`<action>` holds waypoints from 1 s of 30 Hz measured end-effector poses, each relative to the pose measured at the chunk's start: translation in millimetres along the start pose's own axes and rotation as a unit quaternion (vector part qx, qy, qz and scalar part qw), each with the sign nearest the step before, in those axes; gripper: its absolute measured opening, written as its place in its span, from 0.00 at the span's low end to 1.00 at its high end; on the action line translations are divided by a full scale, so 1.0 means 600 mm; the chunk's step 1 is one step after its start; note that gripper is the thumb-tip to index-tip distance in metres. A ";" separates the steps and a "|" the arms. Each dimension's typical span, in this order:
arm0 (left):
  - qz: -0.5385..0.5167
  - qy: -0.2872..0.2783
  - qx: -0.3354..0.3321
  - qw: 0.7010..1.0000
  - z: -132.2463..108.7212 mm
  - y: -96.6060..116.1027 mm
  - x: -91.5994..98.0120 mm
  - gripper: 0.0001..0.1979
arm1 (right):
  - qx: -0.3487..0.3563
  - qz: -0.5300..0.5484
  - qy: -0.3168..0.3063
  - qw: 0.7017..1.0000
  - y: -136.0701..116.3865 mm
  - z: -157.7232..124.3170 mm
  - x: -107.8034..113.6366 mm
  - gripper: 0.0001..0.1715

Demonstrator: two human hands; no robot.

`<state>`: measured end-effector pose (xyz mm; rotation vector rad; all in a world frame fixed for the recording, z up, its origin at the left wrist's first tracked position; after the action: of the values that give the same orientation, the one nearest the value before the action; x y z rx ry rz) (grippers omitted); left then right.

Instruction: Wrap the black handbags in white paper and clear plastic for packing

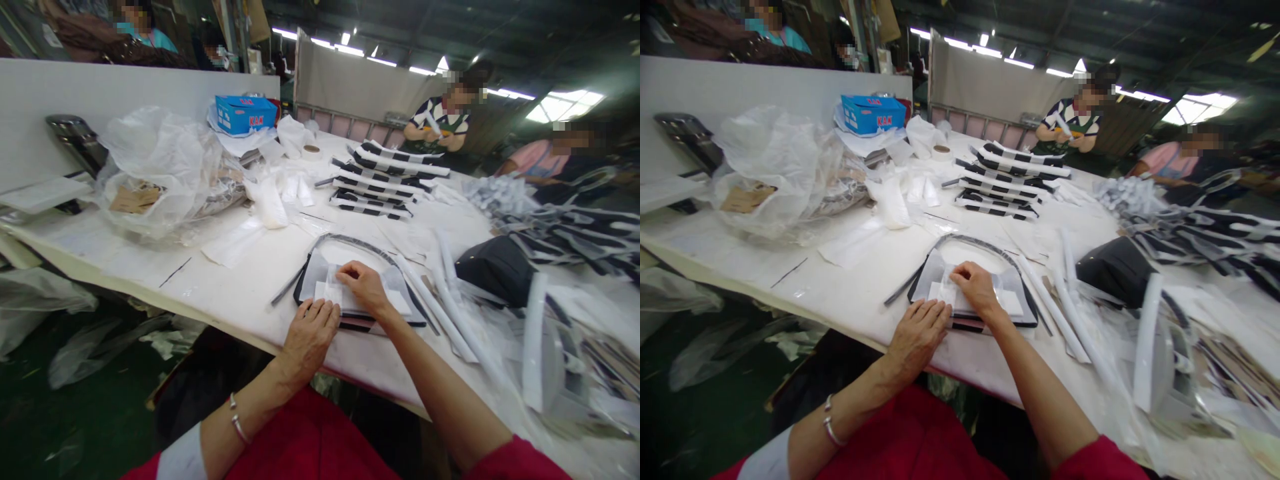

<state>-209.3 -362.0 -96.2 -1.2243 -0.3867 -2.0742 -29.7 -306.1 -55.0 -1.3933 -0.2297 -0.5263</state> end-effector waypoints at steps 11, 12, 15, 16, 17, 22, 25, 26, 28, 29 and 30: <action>0.016 0.022 -0.023 0.999 -0.011 -0.008 -0.007 0.21 | -0.140 -0.127 0.307 0.933 0.015 -0.211 0.379 0.21; 0.015 0.027 -0.027 0.999 -0.012 -0.011 -0.009 0.22 | -0.153 -0.138 0.329 0.922 0.026 -0.242 0.413 0.22; 0.016 0.044 -0.057 0.997 -0.013 -0.022 -0.018 0.23 | -0.190 -0.169 0.377 0.891 0.053 -0.327 0.494 0.23; 0.021 0.054 -0.063 0.996 -0.012 -0.025 -0.020 0.22 | -0.205 -0.179 0.387 0.881 0.061 -0.351 0.514 0.23; 0.025 0.060 -0.068 0.996 -0.010 -0.027 -0.022 0.22 | -0.219 -0.188 0.398 0.871 0.067 -0.372 0.530 0.22; 0.034 0.060 -0.081 0.994 -0.001 -0.029 -0.013 0.24 | -0.280 -0.174 0.452 0.829 0.098 -0.433 0.574 0.13; 0.042 0.052 -0.089 0.994 0.002 -0.028 -0.007 0.24 | -0.322 -0.059 0.441 0.836 0.123 -0.444 0.578 0.12; 0.044 0.051 -0.092 0.993 0.003 -0.028 -0.006 0.24 | -0.330 -0.025 0.431 0.840 0.132 -0.445 0.578 0.13; 0.045 0.048 -0.096 0.993 0.004 -0.029 -0.007 0.25 | -0.334 0.011 0.420 0.844 0.148 -0.444 0.577 0.14; 0.046 0.048 -0.095 0.993 0.005 -0.030 -0.008 0.25 | -0.334 0.022 0.421 0.843 0.155 -0.443 0.577 0.15; 0.046 0.048 -0.094 0.993 0.005 -0.030 -0.010 0.25 | -0.335 0.030 0.423 0.841 0.161 -0.441 0.576 0.15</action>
<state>-218.1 -344.9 -98.3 -1.2188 -0.0904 -2.1169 275.8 -630.2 -29.2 -1.6750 0.7904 -1.1902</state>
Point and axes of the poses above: each hand's wrist, its own z-axis towards the middle knuckle, its own x-axis out of the back of the hand, y = z × x, the point moved 1 cm from there along z, towards the middle knuckle, and after that the axes turned 11 degrees about z, right-handed, at the moved point
